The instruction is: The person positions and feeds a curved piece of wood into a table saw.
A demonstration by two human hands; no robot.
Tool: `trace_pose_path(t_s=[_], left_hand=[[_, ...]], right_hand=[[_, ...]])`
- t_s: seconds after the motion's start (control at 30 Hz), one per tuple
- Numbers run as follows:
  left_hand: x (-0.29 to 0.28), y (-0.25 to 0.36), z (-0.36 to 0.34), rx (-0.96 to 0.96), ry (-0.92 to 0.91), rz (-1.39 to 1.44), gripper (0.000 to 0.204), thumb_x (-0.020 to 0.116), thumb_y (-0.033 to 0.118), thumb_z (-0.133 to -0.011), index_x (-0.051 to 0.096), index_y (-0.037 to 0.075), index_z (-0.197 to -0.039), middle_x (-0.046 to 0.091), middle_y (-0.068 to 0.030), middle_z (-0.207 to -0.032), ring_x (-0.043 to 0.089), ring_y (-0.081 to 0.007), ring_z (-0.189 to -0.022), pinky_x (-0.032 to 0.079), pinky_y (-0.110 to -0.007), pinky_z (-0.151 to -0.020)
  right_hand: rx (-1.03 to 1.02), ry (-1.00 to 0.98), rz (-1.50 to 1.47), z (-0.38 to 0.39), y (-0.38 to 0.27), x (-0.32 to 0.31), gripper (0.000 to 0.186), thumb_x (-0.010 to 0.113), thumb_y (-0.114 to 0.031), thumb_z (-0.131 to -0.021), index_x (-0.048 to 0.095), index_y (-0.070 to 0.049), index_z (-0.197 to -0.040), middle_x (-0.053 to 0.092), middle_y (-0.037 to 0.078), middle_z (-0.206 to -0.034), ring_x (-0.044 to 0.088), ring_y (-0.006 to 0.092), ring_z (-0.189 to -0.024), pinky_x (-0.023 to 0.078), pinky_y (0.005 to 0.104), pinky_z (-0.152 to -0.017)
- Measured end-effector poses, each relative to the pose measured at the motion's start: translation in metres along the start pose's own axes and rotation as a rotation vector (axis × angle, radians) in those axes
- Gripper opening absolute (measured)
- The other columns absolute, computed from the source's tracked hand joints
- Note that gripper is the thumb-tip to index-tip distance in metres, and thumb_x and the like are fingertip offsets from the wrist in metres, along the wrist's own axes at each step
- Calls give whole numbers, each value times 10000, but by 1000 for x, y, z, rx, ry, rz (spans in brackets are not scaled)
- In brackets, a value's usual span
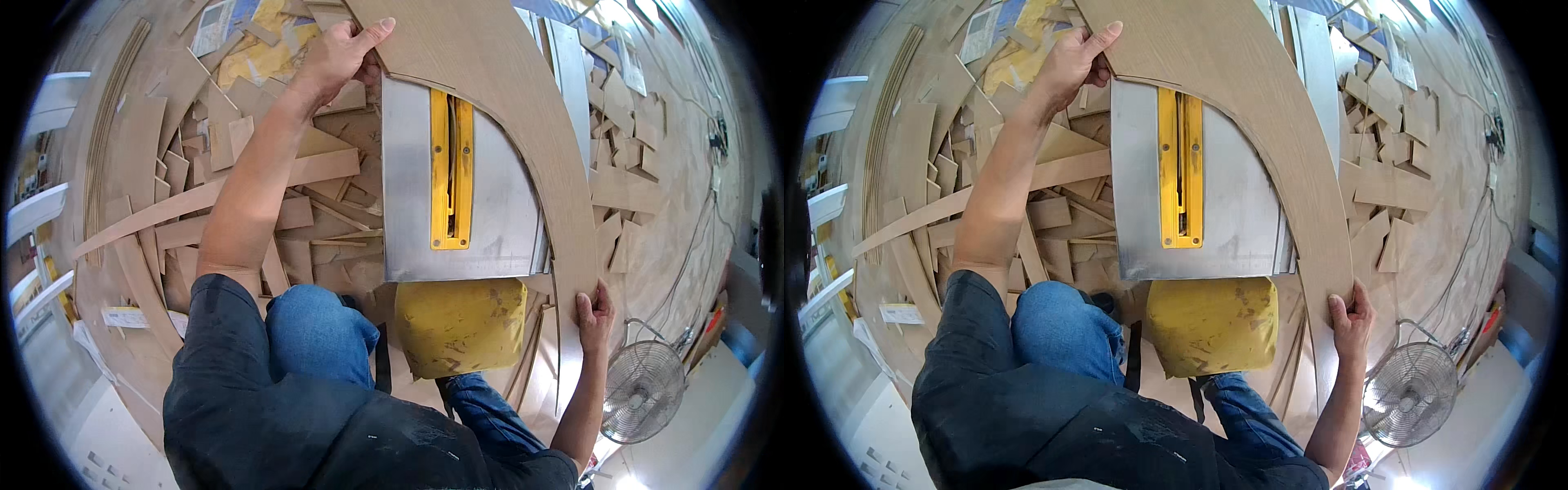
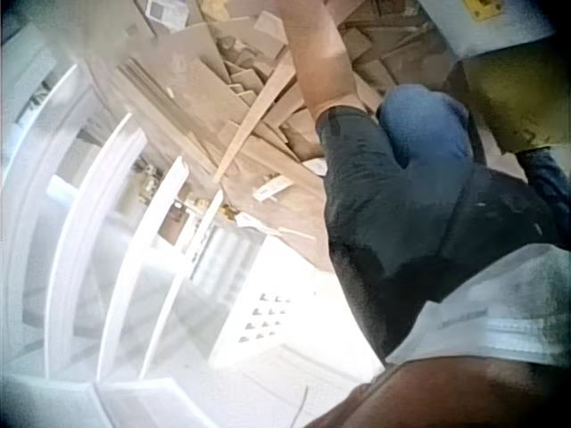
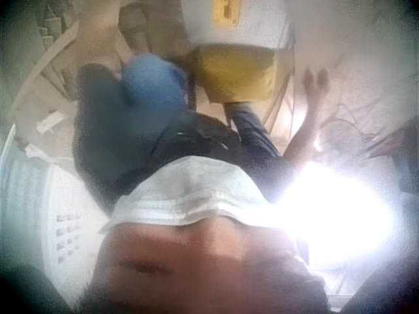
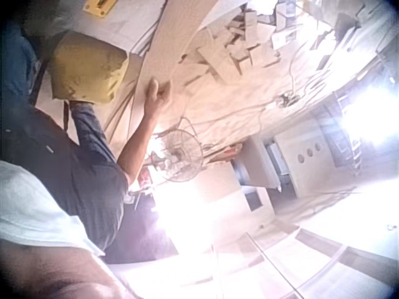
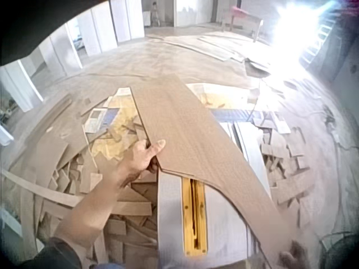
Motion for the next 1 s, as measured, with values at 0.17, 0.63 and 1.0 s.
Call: trace_pose_path(t_s=[0.17, 0.63, 1.0], left_hand=[[-1, -4, 7, -15, 13, 46, 631, 718, 559, -915, 634, -54, -1037, 673, -92, -819, 680, -141, -684, 605, -321, -649], [1, -8, 11, 27, 25, 85, 557, 721, 501, -936, 631, -46, -996, 683, -100, -827, 677, -132, -662, 606, -304, -624], [2, -15, 17, 51, -4, 145, 543, 715, 511, -936, 639, -23, -993, 693, -96, -839, 678, -140, -665, 600, -306, -631]], right_hand=[[31, 17, -66, 5, 14, -3, 458, 693, -127, -924, 592, 34, -1341, 701, 94, -1088, 625, 144, -994, 488, 292, -913], [-103, 2, 80, 4, 7, -6, 507, 713, -187, -928, 576, 53, -1353, 697, 120, -1138, 622, 168, -1050, 483, 315, -959], [-84, -25, 80, 4, 9, -8, 516, 722, -177, -915, 577, 63, -1348, 701, 98, -1085, 618, 159, -989, 487, 299, -911]])
Point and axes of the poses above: each hand's wrist, its own z-axis away from the middle knuckle, its own x-axis out of the palm, y = z × x, the point moved 9 cm from there along -z, towards the middle knuckle
